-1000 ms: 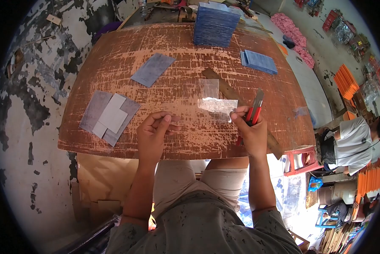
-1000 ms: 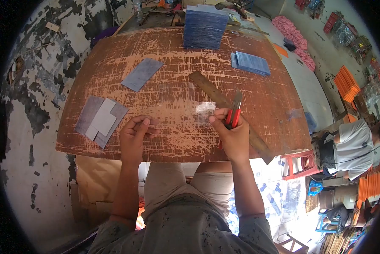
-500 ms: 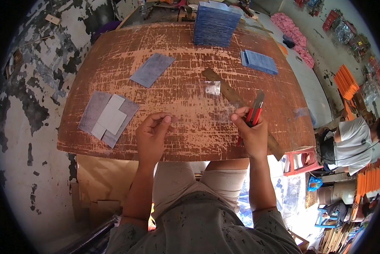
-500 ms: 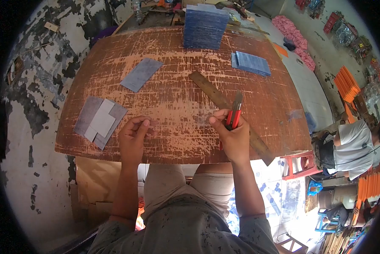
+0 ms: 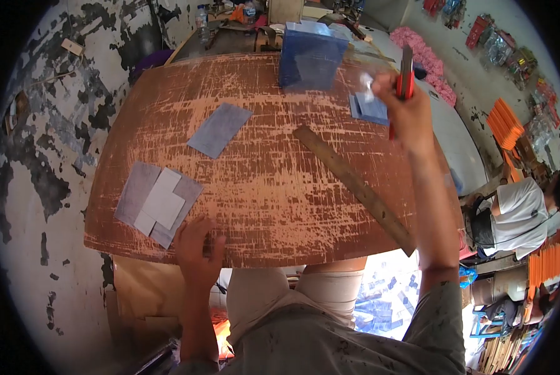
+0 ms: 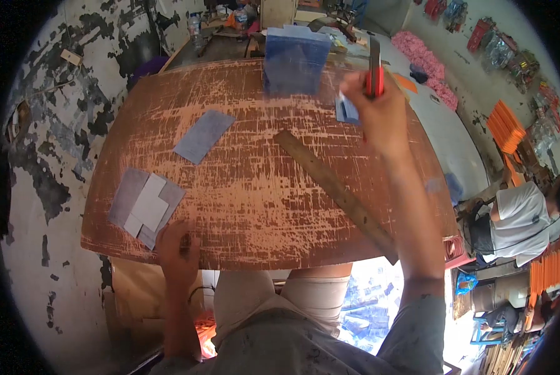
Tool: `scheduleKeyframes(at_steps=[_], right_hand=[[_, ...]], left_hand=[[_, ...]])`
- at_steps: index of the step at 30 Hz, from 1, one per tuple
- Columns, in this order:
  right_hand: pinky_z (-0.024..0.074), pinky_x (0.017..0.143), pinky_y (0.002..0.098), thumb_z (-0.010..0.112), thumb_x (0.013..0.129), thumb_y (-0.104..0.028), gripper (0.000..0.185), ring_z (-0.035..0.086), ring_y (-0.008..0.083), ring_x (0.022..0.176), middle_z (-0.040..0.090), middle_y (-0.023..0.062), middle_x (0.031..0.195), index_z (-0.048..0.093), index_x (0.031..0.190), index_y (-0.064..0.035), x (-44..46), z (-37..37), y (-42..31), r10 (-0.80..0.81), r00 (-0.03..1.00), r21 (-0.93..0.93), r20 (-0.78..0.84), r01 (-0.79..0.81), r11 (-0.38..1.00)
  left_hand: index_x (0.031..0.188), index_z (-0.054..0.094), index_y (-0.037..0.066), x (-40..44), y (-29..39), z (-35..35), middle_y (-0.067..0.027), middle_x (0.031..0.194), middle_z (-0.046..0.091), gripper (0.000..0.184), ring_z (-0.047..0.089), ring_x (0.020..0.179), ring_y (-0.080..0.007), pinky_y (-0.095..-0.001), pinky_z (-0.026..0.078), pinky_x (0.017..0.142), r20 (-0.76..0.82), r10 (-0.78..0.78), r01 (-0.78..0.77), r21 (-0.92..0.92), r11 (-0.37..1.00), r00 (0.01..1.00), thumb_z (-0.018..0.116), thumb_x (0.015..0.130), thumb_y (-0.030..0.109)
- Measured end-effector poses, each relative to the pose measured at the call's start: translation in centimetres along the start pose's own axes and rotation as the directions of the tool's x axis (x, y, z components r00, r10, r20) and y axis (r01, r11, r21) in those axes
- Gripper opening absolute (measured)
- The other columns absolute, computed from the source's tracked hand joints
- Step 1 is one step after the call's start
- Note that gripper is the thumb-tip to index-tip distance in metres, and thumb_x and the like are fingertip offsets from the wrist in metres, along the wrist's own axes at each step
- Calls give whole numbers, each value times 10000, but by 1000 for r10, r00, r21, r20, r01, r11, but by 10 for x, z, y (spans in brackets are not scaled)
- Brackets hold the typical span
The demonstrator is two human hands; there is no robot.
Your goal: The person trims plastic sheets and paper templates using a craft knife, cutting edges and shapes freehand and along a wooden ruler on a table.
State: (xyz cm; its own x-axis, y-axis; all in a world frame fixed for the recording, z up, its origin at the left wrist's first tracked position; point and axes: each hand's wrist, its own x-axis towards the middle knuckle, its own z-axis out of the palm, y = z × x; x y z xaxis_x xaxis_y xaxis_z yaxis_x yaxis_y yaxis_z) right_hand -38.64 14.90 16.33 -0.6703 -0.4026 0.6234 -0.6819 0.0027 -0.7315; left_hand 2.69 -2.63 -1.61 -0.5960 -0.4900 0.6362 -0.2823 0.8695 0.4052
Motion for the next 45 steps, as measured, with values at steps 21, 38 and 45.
scheduleKeyframes(at_steps=[21, 38, 45], right_hand=[[498, 625, 380, 935, 801, -186, 210, 620, 174, 663, 696, 44, 756, 787, 860, -50, 254, 87, 151, 371, 923, 15, -99, -372, 928], [440, 549, 344, 913, 854, -305, 281, 568, 119, 569, 690, 21, 693, 809, 893, -47, 260, 88, 169, 196, 968, -305, -158, -237, 922], [498, 606, 360, 920, 842, -359, 324, 622, 137, 617, 713, 25, 711, 827, 907, -57, 254, 87, 166, 208, 966, -335, -156, -250, 908]], left_hand=[[1214, 723, 73, 1, 0, 11, -113, 1275, 779, 335, 697, 1266, -343, -532, 426, 1173, 42, -135, 134, 6, 991, 990, 742, 887, 145], [1172, 751, 82, 1, 1, 13, -89, 1238, 804, 290, 722, 1249, -316, -506, 430, 1147, 23, -148, 147, 20, 989, 989, 738, 910, 205], [1162, 749, 82, 1, 1, 12, -85, 1248, 804, 278, 720, 1251, -317, -505, 432, 1147, 26, -153, 153, 15, 988, 988, 727, 925, 227]])
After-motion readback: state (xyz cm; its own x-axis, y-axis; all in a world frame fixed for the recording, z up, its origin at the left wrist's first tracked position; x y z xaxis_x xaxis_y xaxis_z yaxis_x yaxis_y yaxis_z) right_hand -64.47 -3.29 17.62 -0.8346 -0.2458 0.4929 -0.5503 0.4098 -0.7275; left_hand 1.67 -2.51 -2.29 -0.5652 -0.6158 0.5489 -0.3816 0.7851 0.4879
